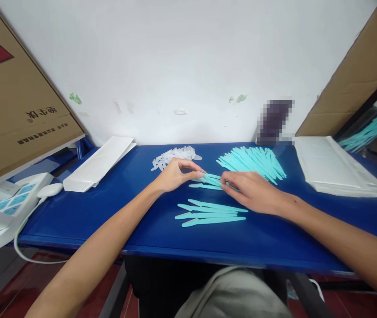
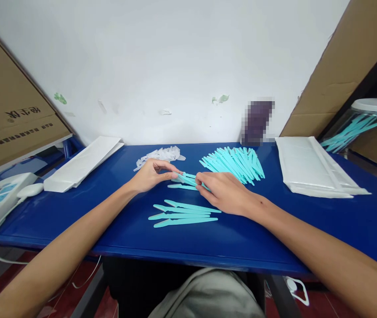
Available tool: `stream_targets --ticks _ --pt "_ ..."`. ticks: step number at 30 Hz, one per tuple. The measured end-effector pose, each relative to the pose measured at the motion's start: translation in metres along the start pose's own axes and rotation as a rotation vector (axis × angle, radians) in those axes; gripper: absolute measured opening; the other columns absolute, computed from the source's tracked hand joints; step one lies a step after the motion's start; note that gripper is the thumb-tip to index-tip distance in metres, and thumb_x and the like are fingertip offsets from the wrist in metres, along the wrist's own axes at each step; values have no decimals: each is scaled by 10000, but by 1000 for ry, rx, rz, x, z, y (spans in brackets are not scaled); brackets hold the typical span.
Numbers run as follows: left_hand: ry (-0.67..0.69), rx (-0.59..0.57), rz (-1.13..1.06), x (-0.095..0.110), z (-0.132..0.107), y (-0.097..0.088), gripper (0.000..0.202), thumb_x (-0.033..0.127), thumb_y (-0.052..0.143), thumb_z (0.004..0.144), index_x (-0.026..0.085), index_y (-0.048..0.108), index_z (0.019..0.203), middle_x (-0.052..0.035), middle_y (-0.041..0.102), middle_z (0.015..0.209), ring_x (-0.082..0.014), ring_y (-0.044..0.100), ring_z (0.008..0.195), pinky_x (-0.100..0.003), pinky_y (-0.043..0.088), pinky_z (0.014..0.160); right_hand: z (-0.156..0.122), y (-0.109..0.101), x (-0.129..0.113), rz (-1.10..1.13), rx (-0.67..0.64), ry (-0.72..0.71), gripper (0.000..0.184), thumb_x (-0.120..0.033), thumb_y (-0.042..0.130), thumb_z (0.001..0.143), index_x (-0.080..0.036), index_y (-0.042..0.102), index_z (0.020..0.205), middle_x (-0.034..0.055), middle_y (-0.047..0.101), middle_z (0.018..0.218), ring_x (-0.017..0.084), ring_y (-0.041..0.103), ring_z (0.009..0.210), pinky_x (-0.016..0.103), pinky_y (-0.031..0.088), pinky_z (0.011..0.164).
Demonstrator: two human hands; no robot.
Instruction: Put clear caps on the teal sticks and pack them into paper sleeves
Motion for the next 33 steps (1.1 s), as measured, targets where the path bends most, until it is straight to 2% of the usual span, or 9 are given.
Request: stream_targets --ticks 3,6,9,11,16,24,26,30,33 --pt "63 46 140 2 1 -10 321 478 699 879 185 794 968 -103 758 1156 -272 685 1104 -383 528 947 1 3 4 -3 4 23 215 -344 425 998 -218 595 959 26 670 797 159 546 636 280 296 595" --pt "107 149 526 -3 -1 -30 354 459 545 977 205 780 1049 -87 748 1157 -275 630 1131 -430 453 1023 2 8 6 -28 -24 45 237 -357 443 990 -213 631 971 22 663 758 158 545 610 277 297 579" --pt "64 168 951 -15 -5 -49 362 410 494 990 204 761 1122 -114 692 1219 -319 540 1178 -491 407 1025 2 9 5 -41 -40 56 259 -352 423 1003 -209 637 1033 21 662 758 159 545 607 279 289 578" --pt "-4 146 1078 -24 -8 -58 396 412 463 1001 221 725 1229 -140 615 1317 -343 488 1217 -517 406 997 2 8 0 -15 -61 25 261 -334 409 1010 -208 635 1044 19 660 766 156 540 617 283 291 587" --pt "-79 32 1119 -33 -10 -56 442 451 393 1036 316 634 1381 -151 471 1456 -374 394 1311 -600 328 1042 -3 5 -19 76 -201 -98 219 -379 514 969 -211 643 913 1 613 711 144 490 612 292 315 618" --pt "-31 -19 1031 -23 -4 -39 294 361 542 997 255 747 1180 -117 584 1333 -335 452 1261 -523 352 1028 -6 9 -13 39 -281 19 332 -482 473 987 -237 690 933 36 578 602 261 567 869 314 361 701" --pt "2 -44 1024 -20 -3 -37 274 351 559 992 243 755 1152 -106 629 1258 -314 494 1214 -485 370 1006 -5 10 -9 37 -279 41 317 -468 487 975 -231 696 943 33 569 577 255 581 827 304 359 664" --pt "67 -106 1046 -16 -3 -33 254 319 550 1001 230 760 1112 -84 693 1129 -271 574 1116 -411 391 949 -2 8 -6 50 -307 111 276 -396 492 952 -211 696 945 -9 509 512 168 487 518 293 323 548" --pt "117 -127 1120 -14 -2 -31 271 291 519 1014 211 756 1118 -85 715 1072 -256 613 1047 -377 402 888 -1 5 -7 49 -286 96 223 -344 510 927 -211 689 933 2 580 621 144 460 503 294 325 542"
Point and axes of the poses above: each hand's wrist, its own z-axis towards the middle knuckle, its own y-axis out of the palm, x = y × z, the point moved 4 cm from there along z, towards the middle knuckle
